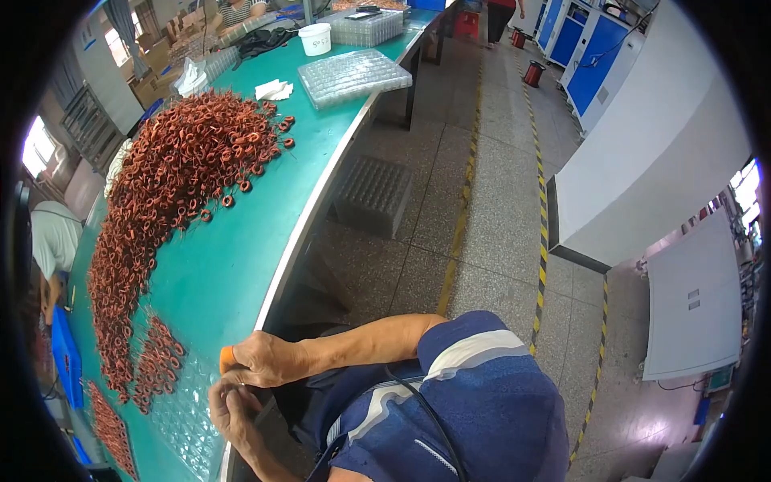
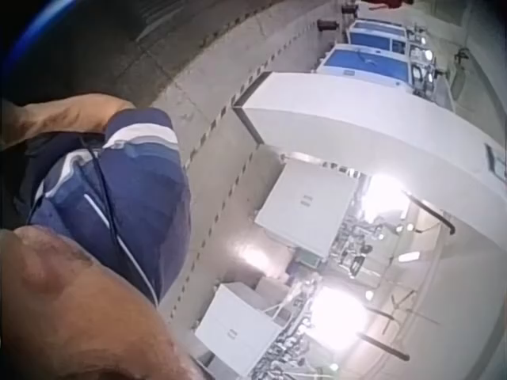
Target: Assembling and processing small electronic coil components at a manufacturing workstation.
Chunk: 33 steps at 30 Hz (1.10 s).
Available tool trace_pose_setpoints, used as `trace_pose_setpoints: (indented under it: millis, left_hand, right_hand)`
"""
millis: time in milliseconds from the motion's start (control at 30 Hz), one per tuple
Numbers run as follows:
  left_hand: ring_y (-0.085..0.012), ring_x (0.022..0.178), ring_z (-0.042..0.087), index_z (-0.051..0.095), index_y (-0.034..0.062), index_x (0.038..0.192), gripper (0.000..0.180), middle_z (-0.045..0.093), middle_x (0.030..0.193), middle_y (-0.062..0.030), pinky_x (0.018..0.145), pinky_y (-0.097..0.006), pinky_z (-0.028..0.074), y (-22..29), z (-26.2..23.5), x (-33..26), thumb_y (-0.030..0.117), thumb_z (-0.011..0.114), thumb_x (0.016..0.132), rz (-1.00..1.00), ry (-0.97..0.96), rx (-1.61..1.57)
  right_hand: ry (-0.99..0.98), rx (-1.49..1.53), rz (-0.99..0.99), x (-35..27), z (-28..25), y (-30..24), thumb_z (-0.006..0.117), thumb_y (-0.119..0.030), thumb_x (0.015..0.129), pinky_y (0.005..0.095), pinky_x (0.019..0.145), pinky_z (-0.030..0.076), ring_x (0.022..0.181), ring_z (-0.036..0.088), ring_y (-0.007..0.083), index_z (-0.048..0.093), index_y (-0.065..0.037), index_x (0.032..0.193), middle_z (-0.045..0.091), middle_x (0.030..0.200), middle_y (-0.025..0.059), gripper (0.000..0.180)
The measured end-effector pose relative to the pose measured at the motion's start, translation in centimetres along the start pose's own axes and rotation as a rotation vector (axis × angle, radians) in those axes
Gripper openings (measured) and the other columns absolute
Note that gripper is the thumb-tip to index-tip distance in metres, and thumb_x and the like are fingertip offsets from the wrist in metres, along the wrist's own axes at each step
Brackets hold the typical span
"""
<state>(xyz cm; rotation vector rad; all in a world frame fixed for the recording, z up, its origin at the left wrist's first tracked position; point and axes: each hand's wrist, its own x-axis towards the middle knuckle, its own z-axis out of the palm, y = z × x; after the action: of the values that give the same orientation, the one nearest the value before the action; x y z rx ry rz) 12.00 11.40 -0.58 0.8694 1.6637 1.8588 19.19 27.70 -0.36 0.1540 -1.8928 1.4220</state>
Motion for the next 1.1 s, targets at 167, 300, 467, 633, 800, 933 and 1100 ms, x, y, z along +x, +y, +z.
trace_pose_setpoints:
  millis: [167,300,467,633,800,933,1100]
  left_hand:
    - [-0.0088,0.057,0.048,0.056,-0.0036,0.109,0.022,0.052,0.067,-0.0034,0.050,-0.022,0.037,0.5,2.4,0.0,0.012,0.047,0.096,-0.086,0.259,0.109]
    - [-0.0097,0.057,0.052,0.051,-0.0026,0.112,0.018,0.055,0.069,-0.0039,0.053,-0.024,0.043,0.4,2.0,2.1,0.006,0.046,0.097,-0.011,0.067,-0.035]
    - [-0.0101,0.058,0.055,0.052,-0.0024,0.115,0.021,0.058,0.071,-0.0043,0.054,-0.024,0.044,0.7,0.9,1.1,0.009,0.050,0.097,-0.007,0.160,0.280]
    - [-0.0384,0.088,0.063,0.048,0.0000,0.121,0.031,0.060,0.101,-0.0223,0.069,-0.042,0.051,1.6,0.4,1.0,0.009,0.056,0.092,0.126,0.114,0.594]
    - [-0.0374,0.087,0.061,0.045,0.0017,0.122,0.033,0.058,0.097,-0.0192,0.072,-0.042,0.049,2.1,-1.0,0.7,0.007,0.055,0.091,0.253,-0.059,0.680]
    - [-0.0362,0.085,0.062,0.046,0.0025,0.121,0.038,0.059,0.097,-0.0174,0.072,-0.041,0.051,2.4,-1.7,0.8,0.005,0.062,0.087,0.291,-0.132,0.807]
    - [-0.0315,0.076,0.058,0.048,0.0016,0.115,0.032,0.053,0.086,-0.0146,0.066,-0.040,0.048,2.8,-1.7,1.3,0.008,0.059,0.085,0.449,-0.191,0.937]
  right_hand:
    - [0.054,-0.179,0.165,0.5,-0.3,0.9,0.065,-0.017,0.089,0.0267,0.053,0.049,0.057,0.060,0.0131,0.068,-0.006,0.096,0.063,0.068,0.0099,0.013]
    - [0.199,0.231,0.591,0.4,-3.2,0.4,0.058,-0.015,0.096,0.0187,0.051,0.045,0.056,0.053,0.0056,0.064,0.001,0.104,0.060,0.068,0.0025,0.019]
    - [-0.113,0.333,0.577,0.3,-0.5,0.2,0.065,-0.019,0.092,0.0188,0.050,0.043,0.056,0.054,0.0054,0.066,0.001,0.095,0.062,0.068,0.0021,0.021]
    - [-0.180,0.337,0.638,1.2,0.3,0.0,0.066,-0.021,0.091,0.0188,0.050,0.044,0.056,0.055,0.0058,0.065,0.001,0.092,0.062,0.069,0.0022,0.022]
    - [-0.279,0.523,0.766,1.2,-0.5,1.6,0.066,-0.022,0.091,0.0196,0.050,0.044,0.054,0.055,0.0077,0.064,0.000,0.096,0.062,0.069,0.0036,0.023]
    - [-0.352,0.648,0.775,1.2,-0.9,1.1,0.065,-0.021,0.091,0.0195,0.050,0.044,0.055,0.056,0.0081,0.065,0.000,0.098,0.063,0.071,0.0042,0.022]
    - [-0.252,0.504,0.713,0.7,-0.6,0.6,0.064,-0.019,0.092,0.0192,0.051,0.045,0.056,0.056,0.0079,0.065,0.000,0.098,0.064,0.072,0.0052,0.020]
